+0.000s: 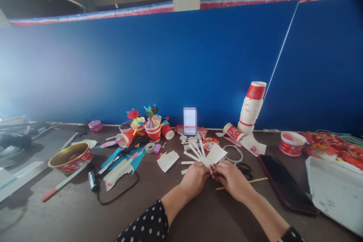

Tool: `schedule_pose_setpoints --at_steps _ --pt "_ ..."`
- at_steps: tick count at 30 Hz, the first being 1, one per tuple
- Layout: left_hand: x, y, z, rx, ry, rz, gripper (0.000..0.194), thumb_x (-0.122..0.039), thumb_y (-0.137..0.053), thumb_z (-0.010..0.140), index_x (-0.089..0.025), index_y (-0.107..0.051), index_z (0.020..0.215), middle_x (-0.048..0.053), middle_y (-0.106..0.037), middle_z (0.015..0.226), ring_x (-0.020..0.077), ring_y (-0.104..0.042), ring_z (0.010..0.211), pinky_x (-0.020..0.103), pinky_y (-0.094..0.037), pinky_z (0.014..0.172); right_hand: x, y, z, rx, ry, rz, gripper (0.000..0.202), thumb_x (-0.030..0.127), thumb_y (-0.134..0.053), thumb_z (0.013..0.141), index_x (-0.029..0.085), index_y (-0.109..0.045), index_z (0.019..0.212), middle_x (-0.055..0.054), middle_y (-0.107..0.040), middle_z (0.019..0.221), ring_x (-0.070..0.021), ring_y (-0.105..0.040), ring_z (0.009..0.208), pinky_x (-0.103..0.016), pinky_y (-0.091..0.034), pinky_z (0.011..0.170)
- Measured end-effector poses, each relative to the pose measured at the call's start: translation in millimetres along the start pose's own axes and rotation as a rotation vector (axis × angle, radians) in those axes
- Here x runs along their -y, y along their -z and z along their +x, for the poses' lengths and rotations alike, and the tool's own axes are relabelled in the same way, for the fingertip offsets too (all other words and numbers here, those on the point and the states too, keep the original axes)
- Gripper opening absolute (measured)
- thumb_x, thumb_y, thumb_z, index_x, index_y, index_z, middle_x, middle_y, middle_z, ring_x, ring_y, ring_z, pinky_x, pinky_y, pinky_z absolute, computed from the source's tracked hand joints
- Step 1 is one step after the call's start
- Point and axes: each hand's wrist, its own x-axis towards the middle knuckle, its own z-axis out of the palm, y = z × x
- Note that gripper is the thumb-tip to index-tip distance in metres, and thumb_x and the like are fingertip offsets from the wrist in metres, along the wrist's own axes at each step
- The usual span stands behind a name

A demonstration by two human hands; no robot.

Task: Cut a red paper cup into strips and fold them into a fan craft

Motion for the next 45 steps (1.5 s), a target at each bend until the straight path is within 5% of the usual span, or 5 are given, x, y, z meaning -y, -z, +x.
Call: schedule_pose_setpoints --at_steps 22,45 --pt "-1.9 1.7 1.1 -0.028 -0.003 -0.038 0.015 -0.007 -0.054 0.079 -0.015 -0.067 0.077 0.005 -0.065 0.08 0.0172 -0.059 0.08 0.027 -0.045 0.075 6.1 10.5 -10.0 0.12 -0.082 -0.033 0.019 0.012 -0.046 0.074 0.02 -0.063 0.074 -0.004 -0.065 0.081 -0.019 -0.056 0.082 -0.027 -0.036 0.072" --pt "-3.5 4.0 0.7 -0.03 -0.006 -0.062 0.015 -0.007 -0.054 0.08 -0.014 -0.067 0.076 0.006 -0.064 0.08 0.0175 -0.058 0.079 0.027 -0.044 0.074 9.0 8.1 -11.1 0.082 -0.085 -0.076 0.021 0.01 -0.046 0.075 0.02 -0.063 0.066 -0.004 -0.064 0.08 -0.0178 -0.057 0.082 -0.026 -0.036 0.071"
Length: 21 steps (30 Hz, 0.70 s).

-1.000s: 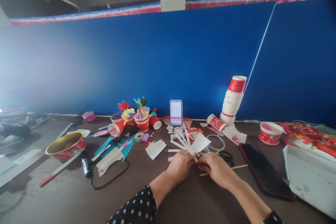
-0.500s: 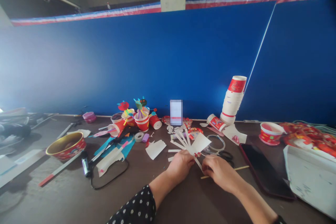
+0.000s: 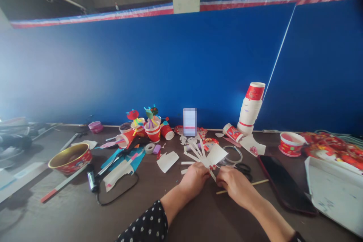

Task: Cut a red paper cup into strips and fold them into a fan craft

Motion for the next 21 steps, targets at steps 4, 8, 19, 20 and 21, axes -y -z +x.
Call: schedule_pose_setpoints --at_steps 4,8,19,20,21 --pt "0.8 -1.1 0.2 0.001 -0.011 0.012 0.017 -0.006 -0.052 0.08 -0.015 -0.067 0.077 0.005 -0.065 0.08 0.0168 -0.058 0.079 0.027 -0.045 0.074 1.9 -1.6 -0.1 -0.011 -0.025 0.021 0.021 0.01 -0.045 0.074 0.02 -0.062 0.068 -0.004 -0.064 0.079 -0.0179 -0.058 0.08 -0.026 -0.037 0.071" --pt "1.6 -2.1 0.4 -0.001 -0.008 0.03 0.016 -0.007 -0.053 0.081 -0.015 -0.067 0.077 0.005 -0.065 0.08 0.0171 -0.058 0.08 0.027 -0.045 0.075 2.3 -2.2 -1.2 -0.022 -0.053 0.035 0.018 0.011 -0.046 0.074 0.021 -0.061 0.073 -0.003 -0.064 0.076 -0.018 -0.058 0.078 -0.026 -0.037 0.069" --pt "1.5 -0.8 -0.3 0.004 -0.024 0.04 0.016 -0.011 -0.052 0.083 -0.015 -0.066 0.077 0.005 -0.064 0.079 0.0167 -0.057 0.078 0.027 -0.045 0.074 6.4 -14.3 -8.4 -0.054 0.047 -0.319 0.034 0.007 -0.035 0.083 0.018 -0.065 0.072 -0.008 -0.064 0.078 -0.0207 -0.056 0.081 -0.031 -0.038 0.073" --pt "1.6 -0.6 -0.4 0.011 -0.023 0.048 0.017 -0.012 -0.051 0.084 -0.014 -0.066 0.077 0.005 -0.064 0.078 0.0169 -0.057 0.077 0.027 -0.045 0.073 7.2 -15.4 -11.5 -0.054 0.044 -0.32 0.034 0.007 -0.035 0.083 0.018 -0.066 0.074 -0.009 -0.063 0.079 -0.0215 -0.056 0.082 -0.031 -0.038 0.074" --pt "1.7 -0.3 -0.6 0.017 -0.021 0.056 0.017 -0.013 -0.05 0.085 -0.014 -0.066 0.077 0.005 -0.063 0.077 0.017 -0.057 0.077 0.027 -0.045 0.072 7.7 -16.4 -14.9 -0.063 0.045 -0.299 0.033 0.007 -0.036 0.082 0.018 -0.067 0.079 -0.009 -0.063 0.082 -0.0217 -0.056 0.084 -0.031 -0.039 0.075"
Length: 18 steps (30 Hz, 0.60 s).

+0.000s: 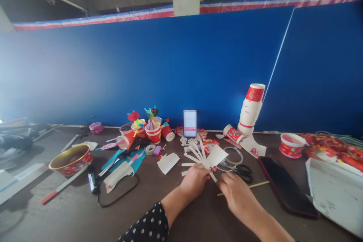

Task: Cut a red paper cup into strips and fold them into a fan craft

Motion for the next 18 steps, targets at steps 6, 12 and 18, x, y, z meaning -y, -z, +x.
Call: schedule_pose_setpoints --at_steps 6,12,18 --pt "1.1 -0.5 -1.1 0.005 -0.002 0.012 0.02 -0.015 -0.048 0.085 -0.015 -0.065 0.076 0.005 -0.063 0.077 0.0172 -0.056 0.077 0.027 -0.044 0.073 -0.6 -5.9 -13.5 -0.059 -0.012 0.099 0.034 0.013 -0.038 0.086 0.02 -0.064 0.105 -0.01 -0.063 0.094 -0.0224 -0.055 0.09 -0.031 -0.041 0.081" --pt "2.3 -2.3 -1.4 -0.019 -0.002 -0.017 0.019 -0.014 -0.049 0.085 -0.016 -0.066 0.076 0.006 -0.063 0.077 0.0175 -0.057 0.077 0.027 -0.045 0.073 1.1 -10.1 -4.1 -0.005 -0.021 -0.027 0.036 0.009 -0.04 0.085 0.02 -0.06 0.113 -0.009 -0.061 0.098 -0.0241 -0.054 0.093 -0.034 -0.042 0.08" --pt "3.9 -5.1 -0.5 -0.042 -0.02 -0.044 0.016 -0.013 -0.051 0.084 -0.014 -0.066 0.077 0.007 -0.065 0.081 0.0185 -0.058 0.079 0.028 -0.045 0.074 7.4 -9.7 4.0 0.016 -0.041 -0.129 0.036 0.006 -0.043 0.083 0.019 -0.061 0.111 -0.01 -0.06 0.105 -0.0262 -0.053 0.097 -0.035 -0.042 0.08"
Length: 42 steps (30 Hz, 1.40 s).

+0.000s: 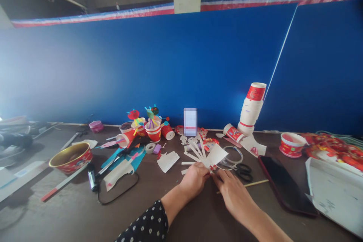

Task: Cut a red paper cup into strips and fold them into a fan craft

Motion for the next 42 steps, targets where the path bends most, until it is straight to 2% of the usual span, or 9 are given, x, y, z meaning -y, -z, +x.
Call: schedule_pose_setpoints --at_steps 8,16,22,26,31,34,38,42 --pt "-1.4 0.6 1.0 0.002 -0.002 0.022 0.015 -0.013 -0.052 0.084 -0.013 -0.066 0.078 0.008 -0.066 0.082 0.0189 -0.059 0.08 0.028 -0.046 0.075 -0.3 2.0 1.8 -0.03 0.022 0.024 0.037 0.006 -0.037 0.084 0.017 -0.062 0.109 -0.012 -0.06 0.106 -0.0271 -0.05 0.095 -0.038 -0.04 0.081" --pt "-0.2 -0.5 3.1 0.017 -0.022 0.043 0.013 -0.012 -0.052 0.084 -0.014 -0.065 0.083 0.008 -0.066 0.086 0.0187 -0.059 0.083 0.03 -0.046 0.077 -0.8 1.9 13.6 -0.057 -0.058 0.18 0.034 0.009 -0.033 0.088 0.015 -0.066 0.084 -0.011 -0.064 0.093 -0.0222 -0.053 0.088 -0.033 -0.039 0.079" --pt "-0.3 -1.5 2.5 -0.015 -0.041 0.028 0.013 -0.012 -0.053 0.083 -0.014 -0.065 0.08 0.006 -0.066 0.083 0.0175 -0.059 0.08 0.028 -0.047 0.075 -3.5 3.1 17.4 -0.089 -0.035 0.29 0.034 0.011 -0.033 0.088 0.016 -0.065 0.079 -0.009 -0.064 0.084 -0.0194 -0.054 0.082 -0.029 -0.039 0.075" --pt "0.0 -1.5 1.8 -0.033 -0.063 -0.006 0.013 -0.01 -0.052 0.083 -0.014 -0.065 0.082 0.006 -0.065 0.083 0.0171 -0.059 0.081 0.028 -0.047 0.075 -2.6 9.1 17.4 -0.066 -0.018 0.252 0.034 0.012 -0.033 0.088 0.017 -0.066 0.081 -0.009 -0.065 0.085 -0.0194 -0.055 0.083 -0.029 -0.038 0.075" --pt "2.3 -1.8 0.7 0.014 -0.019 0.031 0.015 -0.007 -0.052 0.08 -0.013 -0.065 0.075 0.007 -0.065 0.08 0.0184 -0.058 0.079 0.029 -0.046 0.073 -0.1 14.5 16.4 -0.052 -0.022 0.151 0.034 0.011 -0.032 0.09 0.019 -0.065 0.087 -0.008 -0.067 0.086 -0.0197 -0.055 0.082 -0.029 -0.035 0.072" --pt "2.2 -1.2 0.6 0.01 -0.021 0.023 0.015 -0.007 -0.052 0.08 -0.014 -0.065 0.075 0.007 -0.064 0.08 0.0179 -0.058 0.079 0.028 -0.046 0.073 -0.3 16.9 15.3 -0.042 -0.021 0.121 0.032 0.012 -0.035 0.089 0.02 -0.065 0.081 -0.006 -0.067 0.082 -0.0195 -0.054 0.079 -0.029 -0.033 0.069" --pt "0.5 0.4 1.1 -0.008 -0.032 0.027 0.015 -0.007 -0.053 0.08 -0.015 -0.065 0.074 0.005 -0.064 0.079 0.017 -0.058 0.078 0.027 -0.046 0.073 -3.6 15.6 14.3 -0.046 -0.02 0.105 0.029 0.011 -0.039 0.088 0.02 -0.064 0.075 -0.004 -0.066 0.08 -0.0194 -0.053 0.078 -0.029 -0.032 0.068" --pt "0.2 0.0 2.2 0.007 -0.024 0.061 0.016 -0.007 -0.052 0.08 -0.014 -0.064 0.073 0.006 -0.064 0.077 0.0171 -0.058 0.076 0.027 -0.046 0.071 -6.9 10.4 15.1 -0.091 0.006 0.132 0.026 0.013 -0.04 0.088 0.02 -0.063 0.077 -0.004 -0.064 0.081 -0.0194 -0.052 0.081 -0.03 -0.031 0.069"
